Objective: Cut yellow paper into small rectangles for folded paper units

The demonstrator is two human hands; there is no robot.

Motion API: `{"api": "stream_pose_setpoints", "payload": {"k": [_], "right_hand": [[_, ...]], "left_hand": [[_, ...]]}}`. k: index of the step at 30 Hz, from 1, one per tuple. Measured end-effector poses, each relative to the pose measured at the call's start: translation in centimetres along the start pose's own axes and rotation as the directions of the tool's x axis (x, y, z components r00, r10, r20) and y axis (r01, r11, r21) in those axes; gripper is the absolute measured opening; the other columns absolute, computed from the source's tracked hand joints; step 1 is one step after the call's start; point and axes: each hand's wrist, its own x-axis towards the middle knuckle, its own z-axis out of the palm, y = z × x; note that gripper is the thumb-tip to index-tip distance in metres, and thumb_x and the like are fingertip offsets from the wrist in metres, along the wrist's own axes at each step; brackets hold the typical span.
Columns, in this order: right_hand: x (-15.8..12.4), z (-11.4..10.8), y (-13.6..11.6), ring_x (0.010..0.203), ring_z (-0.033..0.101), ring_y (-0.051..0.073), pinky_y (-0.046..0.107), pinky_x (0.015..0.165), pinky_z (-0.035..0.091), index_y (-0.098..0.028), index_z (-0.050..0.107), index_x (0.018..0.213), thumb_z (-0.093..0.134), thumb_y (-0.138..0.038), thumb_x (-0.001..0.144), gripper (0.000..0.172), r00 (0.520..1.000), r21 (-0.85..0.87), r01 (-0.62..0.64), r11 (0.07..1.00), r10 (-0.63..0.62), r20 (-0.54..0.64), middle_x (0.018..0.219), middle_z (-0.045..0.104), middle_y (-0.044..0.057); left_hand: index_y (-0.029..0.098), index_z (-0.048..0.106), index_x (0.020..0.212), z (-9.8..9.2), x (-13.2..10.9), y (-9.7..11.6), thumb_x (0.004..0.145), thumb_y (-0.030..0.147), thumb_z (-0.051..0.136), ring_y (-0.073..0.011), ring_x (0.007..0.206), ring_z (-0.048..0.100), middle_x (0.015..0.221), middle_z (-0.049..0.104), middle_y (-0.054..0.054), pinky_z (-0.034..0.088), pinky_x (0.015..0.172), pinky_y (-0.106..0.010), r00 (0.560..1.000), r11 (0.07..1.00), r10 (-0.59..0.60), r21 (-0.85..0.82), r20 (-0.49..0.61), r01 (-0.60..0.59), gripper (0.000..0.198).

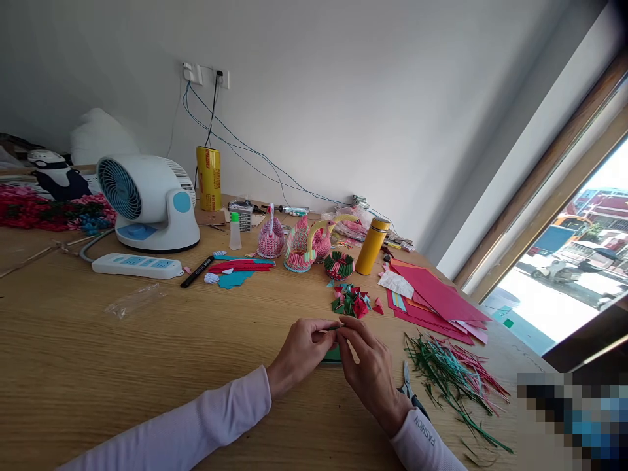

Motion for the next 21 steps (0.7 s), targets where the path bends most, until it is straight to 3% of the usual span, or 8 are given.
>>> {"api": "stream_pose_setpoints", "payload": {"k": [5, 9, 15, 18, 21], "right_hand": [[0.2, 0.1, -0.3, 0.096, 0.063, 0.022, 0.033, 0.073, 0.055, -0.024, 0.055, 0.104, 0.049, -0.016, 0.088, 0.018, 0.991, 0.182, -0.128, 0.975, 0.131, -0.003, 0.113, 0.06, 0.011], [0.4, 0.4, -0.3, 0.083, 0.063, 0.02, 0.03, 0.06, 0.054, -0.022, 0.045, 0.11, 0.053, -0.019, 0.084, 0.027, 0.959, 0.29, -0.257, 0.922, 0.28, -0.04, 0.097, 0.061, 0.008], [0.5, 0.2, 0.4, 0.072, 0.06, 0.017, 0.029, 0.06, 0.048, -0.022, 0.047, 0.113, 0.053, -0.015, 0.081, 0.032, 0.977, 0.222, -0.188, 0.957, 0.205, -0.056, 0.086, 0.064, 0.003], [0.7, -0.4, 0.4, 0.063, 0.057, 0.014, 0.026, 0.056, 0.046, -0.022, 0.048, 0.112, 0.051, -0.014, 0.082, 0.03, 0.982, 0.255, -0.172, 0.951, 0.185, -0.025, 0.082, 0.064, 0.002], [0.9, -1.1, 0.1, 0.066, 0.059, 0.015, 0.027, 0.06, 0.047, -0.022, 0.05, 0.111, 0.052, -0.014, 0.084, 0.028, 0.986, 0.318, -0.159, 0.935, 0.167, 0.004, 0.08, 0.065, 0.001]], "left_hand": [[0.011, 0.071, 0.098, 0.0, 0.0, 0.2, 0.076, 0.032, 0.063, -0.0268, 0.096, 0.067, 0.103, 0.072, -0.01, 0.054, 0.085, -0.037, 0.997, 0.983, -0.072, -0.168, -0.013, 0.069, 0.032], [0.012, 0.069, 0.096, 0.3, -0.1, 0.5, 0.072, 0.034, 0.067, -0.0266, 0.097, 0.066, 0.103, 0.071, -0.011, 0.054, 0.085, -0.037, 0.995, 0.967, -0.089, -0.241, -0.033, 0.078, 0.032], [0.012, 0.061, 0.101, 0.3, -0.3, 1.6, 0.072, 0.027, 0.07, -0.0245, 0.095, 0.066, 0.096, 0.072, -0.012, 0.052, 0.087, -0.041, 0.983, 0.93, -0.181, -0.32, 0.027, 0.18, 0.035], [0.012, 0.06, 0.104, 0.0, -0.4, 2.5, 0.07, 0.022, 0.07, -0.0246, 0.097, 0.066, 0.091, 0.072, -0.01, 0.052, 0.085, -0.04, 0.964, 0.923, -0.261, -0.28, 0.048, 0.264, 0.037], [0.012, 0.063, 0.099, -0.7, -0.3, 3.3, 0.065, 0.023, 0.073, -0.0256, 0.096, 0.066, 0.092, 0.071, -0.009, 0.052, 0.083, -0.039, 0.932, 0.908, -0.345, -0.214, 0.11, 0.361, 0.037]]}}
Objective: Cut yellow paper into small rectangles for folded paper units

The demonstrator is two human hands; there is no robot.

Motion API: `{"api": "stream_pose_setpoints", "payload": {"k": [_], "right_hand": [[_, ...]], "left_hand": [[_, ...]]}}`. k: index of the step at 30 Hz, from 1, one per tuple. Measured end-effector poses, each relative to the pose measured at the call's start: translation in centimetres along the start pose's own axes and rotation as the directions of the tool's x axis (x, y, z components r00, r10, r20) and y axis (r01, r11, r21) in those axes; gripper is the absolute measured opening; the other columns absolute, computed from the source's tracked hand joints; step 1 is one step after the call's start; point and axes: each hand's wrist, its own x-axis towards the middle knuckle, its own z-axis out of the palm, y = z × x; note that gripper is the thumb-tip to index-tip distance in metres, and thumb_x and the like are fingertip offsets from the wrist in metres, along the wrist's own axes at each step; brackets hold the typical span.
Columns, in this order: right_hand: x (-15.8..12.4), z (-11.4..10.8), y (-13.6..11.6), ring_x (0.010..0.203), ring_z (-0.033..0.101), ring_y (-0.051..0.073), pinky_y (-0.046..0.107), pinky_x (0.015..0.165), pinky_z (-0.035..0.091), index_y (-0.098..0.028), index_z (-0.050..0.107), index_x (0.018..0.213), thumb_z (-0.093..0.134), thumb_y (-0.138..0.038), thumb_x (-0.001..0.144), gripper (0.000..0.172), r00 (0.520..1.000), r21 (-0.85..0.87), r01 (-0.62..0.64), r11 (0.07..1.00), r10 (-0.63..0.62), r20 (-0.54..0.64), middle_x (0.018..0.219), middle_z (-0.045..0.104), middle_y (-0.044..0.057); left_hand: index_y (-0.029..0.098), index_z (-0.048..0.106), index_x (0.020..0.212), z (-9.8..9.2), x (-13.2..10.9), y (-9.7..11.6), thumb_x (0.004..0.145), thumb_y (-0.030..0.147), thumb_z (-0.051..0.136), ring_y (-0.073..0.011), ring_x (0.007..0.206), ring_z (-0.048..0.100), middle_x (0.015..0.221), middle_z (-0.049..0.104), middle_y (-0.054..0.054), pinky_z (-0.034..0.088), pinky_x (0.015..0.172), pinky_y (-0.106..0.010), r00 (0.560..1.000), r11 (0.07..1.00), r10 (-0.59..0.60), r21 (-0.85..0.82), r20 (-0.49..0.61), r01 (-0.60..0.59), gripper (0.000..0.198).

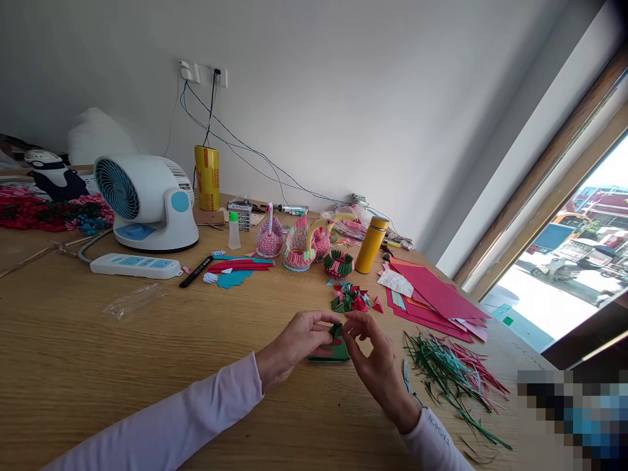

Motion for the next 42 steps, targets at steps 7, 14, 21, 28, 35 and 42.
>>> {"api": "stream_pose_setpoints", "payload": {"k": [7, 14, 21, 28, 35, 42], "right_hand": [[0.0, -0.2, -0.4, 0.072, 0.062, 0.017, 0.03, 0.069, 0.051, -0.02, 0.055, 0.106, 0.055, -0.021, 0.086, 0.02, 0.996, 0.15, -0.076, 0.986, 0.067, 0.063, 0.08, 0.064, 0.003], [-0.4, 0.6, -1.8, 0.068, 0.062, 0.017, 0.028, 0.064, 0.05, -0.02, 0.055, 0.098, 0.053, -0.025, 0.088, 0.011, 0.983, 0.161, -0.181, 0.97, 0.172, 0.066, 0.079, 0.064, 0.003], [-0.7, 1.3, -1.3, 0.065, 0.06, 0.017, 0.027, 0.059, 0.051, -0.02, 0.055, 0.087, 0.051, -0.015, 0.08, 0.01, 0.972, 0.191, -0.226, 0.955, 0.235, -0.021, 0.073, 0.06, 0.001], [-0.6, 1.2, -0.3, 0.066, 0.06, 0.016, 0.027, 0.059, 0.051, -0.02, 0.055, 0.083, 0.051, -0.014, 0.078, 0.009, 0.971, 0.264, -0.216, 0.94, 0.234, -0.04, 0.078, 0.06, 0.001], [-0.6, 1.1, -0.1, 0.066, 0.059, 0.016, 0.027, 0.061, 0.051, -0.019, 0.058, 0.081, 0.054, -0.016, 0.079, 0.006, 0.973, 0.27, -0.213, 0.939, 0.23, -0.031, 0.076, 0.06, 0.001], [-0.6, 0.9, -0.3, 0.071, 0.063, 0.018, 0.028, 0.062, 0.053, -0.019, 0.061, 0.09, 0.055, -0.025, 0.085, 0.01, 0.97, 0.313, -0.231, 0.921, 0.243, -0.002, 0.082, 0.066, 0.005]], "left_hand": [[0.012, 0.062, 0.085, -0.7, 0.5, -0.1, 0.067, 0.032, 0.071, -0.0247, 0.081, 0.07, 0.074, 0.072, -0.007, 0.054, 0.072, -0.034, 0.999, 0.99, 0.026, 0.137, 0.038, -0.031, 0.028], [0.016, 0.062, 0.076, 0.1, 0.2, -0.9, 0.073, 0.018, 0.057, -0.0215, 0.069, 0.07, 0.072, 0.072, -0.006, 0.05, 0.058, -0.025, 0.943, 0.832, 0.33, 0.487, -0.045, -0.267, 0.007], [0.018, 0.06, 0.083, 0.5, -0.2, -0.9, 0.075, 0.011, 0.049, -0.0187, 0.077, 0.07, 0.082, 0.073, -0.005, 0.051, 0.064, -0.023, 0.911, 0.746, 0.411, 0.565, 0.024, -0.352, 0.016], [0.015, 0.059, 0.09, 0.0, 0.4, -1.3, 0.074, 0.011, 0.05, -0.0197, 0.078, 0.07, 0.084, 0.072, -0.006, 0.055, 0.071, -0.029, 0.953, 0.881, 0.295, 0.367, 0.068, -0.299, 0.019], [0.013, 0.059, 0.084, -0.8, 1.2, -1.4, 0.073, 0.039, 0.069, -0.0192, 0.077, 0.069, 0.08, 0.069, -0.006, 0.055, 0.076, -0.036, 0.981, 0.981, 0.142, 0.112, 0.131, -0.157, 0.031], [0.013, 0.058, 0.082, -1.2, 1.5, -1.4, 0.062, 0.05, 0.074, -0.0189, 0.073, 0.069, 0.076, 0.069, -0.005, 0.054, 0.07, -0.032, 0.992, 0.989, 0.075, 0.119, 0.104, -0.088, 0.045]]}}
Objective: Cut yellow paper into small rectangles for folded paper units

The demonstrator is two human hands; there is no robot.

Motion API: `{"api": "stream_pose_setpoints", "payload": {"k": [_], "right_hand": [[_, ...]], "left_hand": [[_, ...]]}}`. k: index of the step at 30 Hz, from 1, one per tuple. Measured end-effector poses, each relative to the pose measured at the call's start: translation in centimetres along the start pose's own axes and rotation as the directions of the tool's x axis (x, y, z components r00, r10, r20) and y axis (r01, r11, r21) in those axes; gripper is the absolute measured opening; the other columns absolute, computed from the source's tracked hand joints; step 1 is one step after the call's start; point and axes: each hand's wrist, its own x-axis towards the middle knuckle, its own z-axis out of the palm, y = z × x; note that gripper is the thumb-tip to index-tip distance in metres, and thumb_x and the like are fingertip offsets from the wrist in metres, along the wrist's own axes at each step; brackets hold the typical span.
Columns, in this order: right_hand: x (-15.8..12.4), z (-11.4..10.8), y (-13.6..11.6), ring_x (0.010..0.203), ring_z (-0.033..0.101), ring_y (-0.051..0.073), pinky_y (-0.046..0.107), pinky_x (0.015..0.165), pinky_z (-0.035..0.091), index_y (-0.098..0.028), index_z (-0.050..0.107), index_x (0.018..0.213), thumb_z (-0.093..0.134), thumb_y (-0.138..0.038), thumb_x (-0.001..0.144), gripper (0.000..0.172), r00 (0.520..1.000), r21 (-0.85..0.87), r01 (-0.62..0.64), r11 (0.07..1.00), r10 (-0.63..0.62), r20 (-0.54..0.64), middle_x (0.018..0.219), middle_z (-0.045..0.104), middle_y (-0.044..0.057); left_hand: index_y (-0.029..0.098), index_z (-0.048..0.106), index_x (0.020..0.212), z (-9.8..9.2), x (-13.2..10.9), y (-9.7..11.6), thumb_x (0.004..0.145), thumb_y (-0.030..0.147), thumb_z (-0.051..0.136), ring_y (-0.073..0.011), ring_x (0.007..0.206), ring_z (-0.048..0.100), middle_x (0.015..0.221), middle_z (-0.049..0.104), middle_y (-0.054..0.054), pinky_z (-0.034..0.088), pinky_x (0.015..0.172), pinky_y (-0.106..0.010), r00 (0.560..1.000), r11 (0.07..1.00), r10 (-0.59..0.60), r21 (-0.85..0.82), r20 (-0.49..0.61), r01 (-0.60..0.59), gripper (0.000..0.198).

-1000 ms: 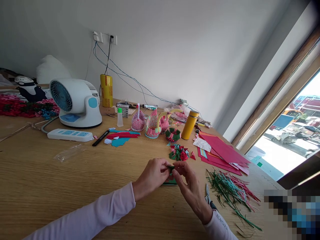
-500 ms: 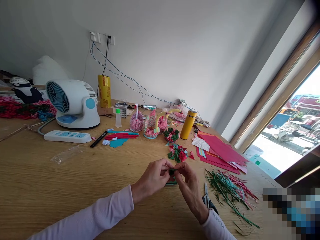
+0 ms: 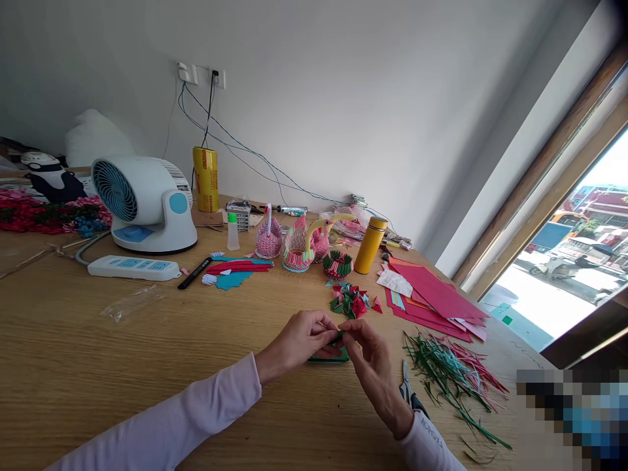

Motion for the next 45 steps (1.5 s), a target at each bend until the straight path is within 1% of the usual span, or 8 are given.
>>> {"api": "stream_pose_setpoints", "payload": {"k": [3, 9, 17, 23, 30, 38, 42, 45], "right_hand": [[0.1, -0.1, -0.1, 0.076, 0.064, 0.019, 0.029, 0.065, 0.054, -0.02, 0.061, 0.098, 0.054, -0.032, 0.087, 0.017, 0.998, 0.06, -0.065, 0.996, 0.065, -0.001, 0.085, 0.067, 0.006], [0.4, 0.1, -0.4, 0.065, 0.063, 0.016, 0.028, 0.061, 0.052, -0.02, 0.059, 0.086, 0.063, -0.037, 0.082, 0.018, 0.992, 0.245, -0.124, 0.961, 0.121, 0.031, 0.077, 0.063, 0.001], [0.7, 0.3, -1.1, 0.057, 0.063, 0.016, 0.027, 0.055, 0.053, -0.021, 0.06, 0.079, 0.067, -0.039, 0.079, 0.019, 0.992, 0.337, -0.124, 0.933, 0.106, 0.07, 0.069, 0.064, 0.0], [0.6, 0.4, -0.9, 0.063, 0.064, 0.015, 0.027, 0.061, 0.054, -0.02, 0.062, 0.086, 0.069, -0.035, 0.079, 0.018, 0.984, 0.399, -0.177, 0.9, 0.15, 0.098, 0.074, 0.065, 0.001], [0.7, 0.0, -0.4, 0.063, 0.061, 0.01, 0.021, 0.06, 0.05, -0.022, 0.062, 0.088, 0.073, -0.031, 0.076, 0.019, 0.98, 0.435, -0.192, 0.88, 0.199, 0.03, 0.073, 0.062, -0.004], [0.7, -0.1, -0.5, 0.056, 0.057, 0.011, 0.022, 0.053, 0.048, -0.015, 0.069, 0.077, 0.074, -0.034, 0.073, 0.02, 0.963, 0.384, -0.268, 0.884, 0.25, 0.099, 0.066, 0.064, 0.001], [0.7, -0.3, -0.2, 0.056, 0.056, 0.011, 0.022, 0.053, 0.047, -0.017, 0.068, 0.078, 0.072, -0.035, 0.075, 0.019, 0.966, 0.367, -0.255, 0.895, 0.25, 0.063, 0.066, 0.063, -0.001], [0.6, -0.2, -0.1, 0.056, 0.056, 0.011, 0.021, 0.051, 0.046, -0.017, 0.068, 0.078, 0.072, -0.035, 0.076, 0.019, 0.97, 0.349, -0.239, 0.906, 0.238, 0.046, 0.067, 0.063, -0.001]], "left_hand": [[0.014, 0.057, 0.081, 0.0, 0.0, 0.1, 0.064, 0.052, 0.072, -0.0173, 0.069, 0.068, 0.076, 0.066, -0.004, 0.054, 0.065, -0.03, 0.999, 0.999, 0.044, 0.008, -0.022, -0.044, 0.044], [0.014, 0.057, 0.087, 0.3, -0.6, 0.4, 0.072, 0.047, 0.068, -0.0091, 0.06, 0.057, 0.083, 0.058, -0.001, 0.051, 0.053, -0.023, 0.992, 0.994, 0.106, 0.006, -0.073, -0.106, 0.037], [0.013, 0.06, 0.085, 0.2, -0.6, 0.5, 0.077, 0.047, 0.063, -0.0104, 0.061, 0.056, 0.074, 0.06, -0.002, 0.05, 0.052, -0.022, 0.989, 0.988, 0.147, 0.042, -0.025, -0.146, 0.035], [0.012, 0.06, 0.083, 0.6, -0.7, 0.1, 0.079, 0.044, 0.063, -0.0105, 0.059, 0.057, 0.066, 0.058, 0.0, 0.05, 0.053, -0.022, 0.976, 0.977, 0.212, 0.049, -0.054, -0.21, 0.032], [0.012, 0.058, 0.077, 0.8, -1.0, 0.5, 0.075, 0.048, 0.065, -0.0101, 0.059, 0.06, 0.076, 0.062, -0.003, 0.051, 0.056, -0.024, 1.0, 0.997, 0.002, -0.075, 0.017, -0.001, 0.038], [0.011, 0.061, 0.079, 0.9, -0.8, 0.3, 0.072, 0.052, 0.066, -0.0131, 0.057, 0.062, 0.067, 0.061, -0.002, 0.049, 0.055, -0.026, 0.997, 0.996, 0.063, 0.063, 0.042, -0.065, 0.041], [0.011, 0.064, 0.08, 0.9, -1.2, 0.8, 0.077, 0.05, 0.063, -0.013, 0.066, 0.063, 0.077, 0.065, -0.004, 0.048, 0.059, -0.024, 0.996, 0.997, -0.011, -0.071, 0.092, 0.017, 0.039], [0.011, 0.066, 0.084, 0.8, -1.3, 1.0, 0.071, 0.046, 0.07, -0.0137, 0.07, 0.064, 0.082, 0.067, -0.006, 0.047, 0.059, -0.023, 0.994, 0.995, -0.07, -0.058, 0.087, 0.075, 0.038]]}}
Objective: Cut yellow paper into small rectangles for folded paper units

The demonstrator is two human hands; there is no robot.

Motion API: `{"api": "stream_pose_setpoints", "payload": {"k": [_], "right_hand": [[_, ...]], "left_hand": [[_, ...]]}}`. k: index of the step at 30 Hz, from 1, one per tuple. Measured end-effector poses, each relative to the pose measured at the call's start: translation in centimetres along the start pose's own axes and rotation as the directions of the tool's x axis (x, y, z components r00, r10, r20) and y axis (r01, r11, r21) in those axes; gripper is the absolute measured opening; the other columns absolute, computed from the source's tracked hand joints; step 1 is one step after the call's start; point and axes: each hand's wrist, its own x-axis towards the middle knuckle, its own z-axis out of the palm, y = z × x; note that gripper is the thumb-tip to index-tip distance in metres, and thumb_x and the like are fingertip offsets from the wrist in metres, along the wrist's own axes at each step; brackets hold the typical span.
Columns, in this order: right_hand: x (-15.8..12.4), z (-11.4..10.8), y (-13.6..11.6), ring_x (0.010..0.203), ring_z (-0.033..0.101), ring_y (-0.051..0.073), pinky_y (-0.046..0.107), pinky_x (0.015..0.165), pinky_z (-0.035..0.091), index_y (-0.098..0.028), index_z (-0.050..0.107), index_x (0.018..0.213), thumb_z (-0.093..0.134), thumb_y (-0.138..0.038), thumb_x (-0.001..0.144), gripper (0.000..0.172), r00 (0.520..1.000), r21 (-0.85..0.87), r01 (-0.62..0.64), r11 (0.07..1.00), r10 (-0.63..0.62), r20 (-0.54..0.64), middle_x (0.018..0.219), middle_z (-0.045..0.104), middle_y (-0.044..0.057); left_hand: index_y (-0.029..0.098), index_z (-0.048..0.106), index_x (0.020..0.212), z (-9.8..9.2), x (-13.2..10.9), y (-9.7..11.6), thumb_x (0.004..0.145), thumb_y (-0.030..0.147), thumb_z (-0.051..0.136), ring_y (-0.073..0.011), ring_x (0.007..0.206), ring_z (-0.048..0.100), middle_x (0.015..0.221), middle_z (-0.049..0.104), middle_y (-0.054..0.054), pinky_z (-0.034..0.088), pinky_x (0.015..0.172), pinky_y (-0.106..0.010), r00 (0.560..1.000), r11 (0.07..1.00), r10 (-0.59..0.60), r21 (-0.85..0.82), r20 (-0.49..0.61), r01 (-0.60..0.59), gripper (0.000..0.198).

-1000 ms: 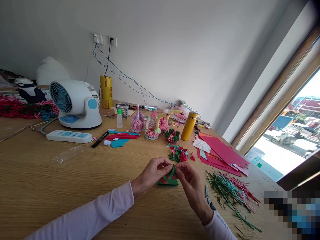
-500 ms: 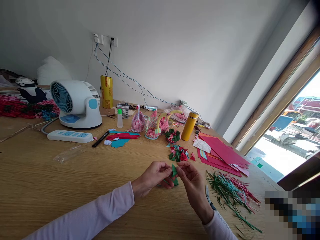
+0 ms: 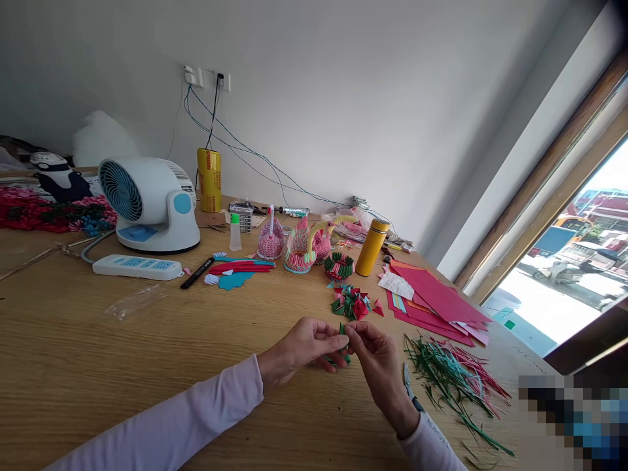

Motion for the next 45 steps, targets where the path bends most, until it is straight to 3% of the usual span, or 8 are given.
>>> {"api": "stream_pose_setpoints", "payload": {"k": [3, 10, 17, 23, 27, 33, 39, 45], "right_hand": [[0.0, 0.1, 0.1, 0.058, 0.056, 0.011, 0.022, 0.054, 0.047, -0.018, 0.068, 0.079, 0.07, -0.034, 0.078, 0.016, 1.0, -0.021, 0.014, 1.0, -0.013, 0.02, 0.069, 0.063, 0.0], [-0.3, -0.1, -0.9, 0.065, 0.057, 0.013, 0.024, 0.06, 0.047, -0.019, 0.067, 0.082, 0.072, -0.036, 0.075, 0.019, 0.992, -0.024, 0.028, 0.999, -0.024, 0.127, 0.075, 0.06, 0.0], [-0.1, -0.3, -1.1, 0.061, 0.055, 0.011, 0.022, 0.058, 0.044, -0.018, 0.065, 0.078, 0.07, -0.034, 0.079, 0.017, 0.989, -0.006, -0.028, 1.0, 0.028, 0.145, 0.067, 0.06, -0.001], [0.2, -0.5, -0.3, 0.064, 0.058, 0.013, 0.024, 0.061, 0.047, -0.019, 0.065, 0.085, 0.071, -0.037, 0.077, 0.021, 0.993, 0.028, -0.027, 0.999, 0.023, 0.119, 0.073, 0.064, 0.0], [0.0, -0.6, -0.4, 0.065, 0.059, 0.014, 0.027, 0.063, 0.048, -0.019, 0.065, 0.09, 0.069, -0.039, 0.078, 0.024, 0.994, -0.004, -0.016, 1.0, 0.016, 0.111, 0.074, 0.066, 0.001], [0.1, -0.7, -0.4, 0.066, 0.059, 0.017, 0.028, 0.061, 0.046, -0.016, 0.069, 0.081, 0.069, -0.039, 0.078, 0.023, 0.987, -0.181, 0.013, 0.983, 0.015, 0.157, 0.072, 0.068, 0.004], [-0.2, -0.5, -0.1, 0.062, 0.053, 0.015, 0.026, 0.06, 0.042, -0.015, 0.065, 0.072, 0.062, -0.035, 0.083, 0.023, 0.985, -0.349, 0.086, 0.933, -0.026, 0.173, 0.065, 0.061, 0.001], [-1.0, 0.0, -0.8, 0.059, 0.05, 0.013, 0.023, 0.056, 0.038, -0.016, 0.065, 0.075, 0.06, -0.029, 0.084, 0.017, 0.972, -0.466, 0.14, 0.874, -0.032, 0.234, 0.064, 0.061, 0.0]], "left_hand": [[0.011, 0.067, 0.085, -0.2, 0.2, -0.2, 0.065, 0.045, 0.075, -0.0144, 0.069, 0.065, 0.081, 0.068, -0.006, 0.046, 0.057, -0.022, 0.999, 0.998, -0.016, 0.056, -0.046, 0.019, 0.04], [0.011, 0.065, 0.087, -0.7, 0.3, -0.3, 0.068, 0.047, 0.072, -0.0142, 0.067, 0.064, 0.079, 0.069, -0.007, 0.044, 0.052, -0.021, 0.995, 0.997, 0.03, 0.074, -0.095, -0.024, 0.041], [0.011, 0.063, 0.083, -0.8, 0.6, -0.3, 0.067, 0.045, 0.073, -0.0143, 0.062, 0.064, 0.072, 0.07, -0.006, 0.046, 0.049, -0.021, 0.991, 0.993, 0.075, 0.1, -0.11, -0.064, 0.039], [0.01, 0.065, 0.088, -0.7, 0.2, 0.6, 0.073, 0.041, 0.071, -0.0136, 0.07, 0.066, 0.08, 0.072, -0.008, 0.051, 0.064, -0.024, 0.998, 0.999, 0.049, -0.004, -0.046, -0.049, 0.035], [0.009, 0.065, 0.088, -0.9, 0.3, 0.5, 0.068, 0.037, 0.075, -0.0165, 0.077, 0.067, 0.082, 0.072, -0.009, 0.053, 0.07, -0.027, 0.998, 0.999, 0.038, -0.008, -0.048, -0.038, 0.035], [0.01, 0.065, 0.079, -1.3, 0.9, -0.3, 0.067, 0.044, 0.072, -0.0178, 0.065, 0.066, 0.067, 0.069, -0.006, 0.052, 0.064, -0.029, 0.99, 0.967, 0.128, 0.23, -0.051, -0.113, 0.037], [0.011, 0.063, 0.082, -1.7, 0.3, -0.7, 0.077, 0.045, 0.06, -0.0165, 0.062, 0.063, 0.069, 0.067, -0.006, 0.05, 0.057, -0.026, 0.995, 0.917, 0.096, 0.391, -0.012, -0.084, 0.034], [0.013, 0.063, 0.076, -1.6, -1.1, -0.6, 0.083, 0.036, 0.052, -0.0131, 0.059, 0.058, 0.067, 0.065, -0.003, 0.043, 0.057, -0.021, 0.987, 0.789, 0.161, 0.597, 0.024, -0.143, 0.026]]}}
